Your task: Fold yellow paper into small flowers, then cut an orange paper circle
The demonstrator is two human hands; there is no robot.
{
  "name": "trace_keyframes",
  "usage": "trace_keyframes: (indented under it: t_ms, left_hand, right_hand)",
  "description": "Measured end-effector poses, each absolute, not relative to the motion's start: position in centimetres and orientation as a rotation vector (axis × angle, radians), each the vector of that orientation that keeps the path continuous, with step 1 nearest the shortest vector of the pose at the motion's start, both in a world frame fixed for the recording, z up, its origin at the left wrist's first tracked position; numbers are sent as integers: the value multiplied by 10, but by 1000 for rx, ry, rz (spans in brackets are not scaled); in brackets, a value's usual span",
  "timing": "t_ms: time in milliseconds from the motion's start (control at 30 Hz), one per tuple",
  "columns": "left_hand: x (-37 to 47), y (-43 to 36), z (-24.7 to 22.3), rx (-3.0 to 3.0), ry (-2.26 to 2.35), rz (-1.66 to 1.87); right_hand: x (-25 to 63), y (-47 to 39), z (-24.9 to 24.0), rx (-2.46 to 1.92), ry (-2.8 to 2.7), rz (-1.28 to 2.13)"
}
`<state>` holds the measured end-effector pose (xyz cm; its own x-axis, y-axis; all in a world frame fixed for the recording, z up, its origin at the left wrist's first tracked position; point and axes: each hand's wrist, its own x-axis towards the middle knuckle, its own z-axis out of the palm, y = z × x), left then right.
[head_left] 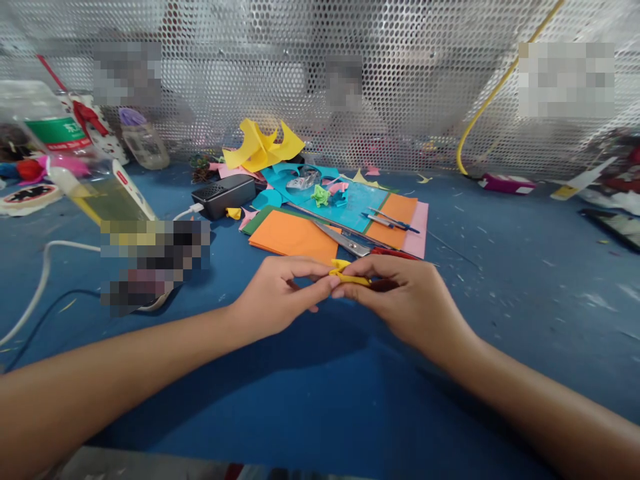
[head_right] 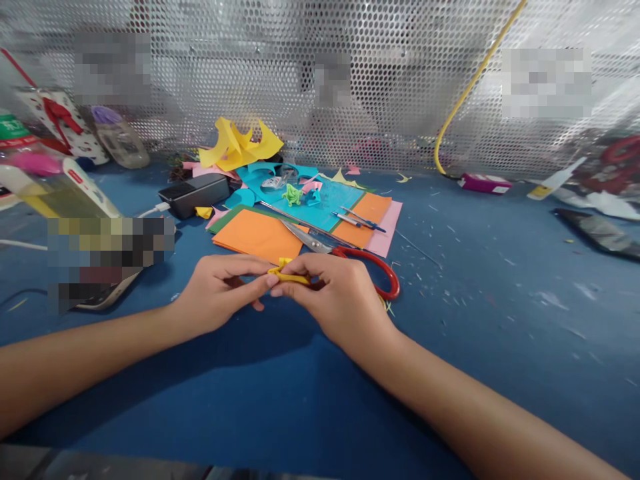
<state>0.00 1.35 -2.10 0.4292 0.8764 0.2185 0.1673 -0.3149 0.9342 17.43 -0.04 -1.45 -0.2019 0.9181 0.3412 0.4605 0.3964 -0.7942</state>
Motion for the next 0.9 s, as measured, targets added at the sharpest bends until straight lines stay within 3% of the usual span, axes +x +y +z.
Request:
trace_keyframes:
  t_ms: [167, 500, 900]
  left_hand:
    - [1, 15, -21, 1734, 982, 945]
    - [-1, 16, -22, 1866, 972, 913]
    - [0, 19, -25, 1707, 851, 880]
  right_hand:
    - [176, 4, -14, -1210, -1785, 851]
    - [173, -1, -19, -1223, -1859, 664]
    - [179, 3, -19, -1176, -1842, 806]
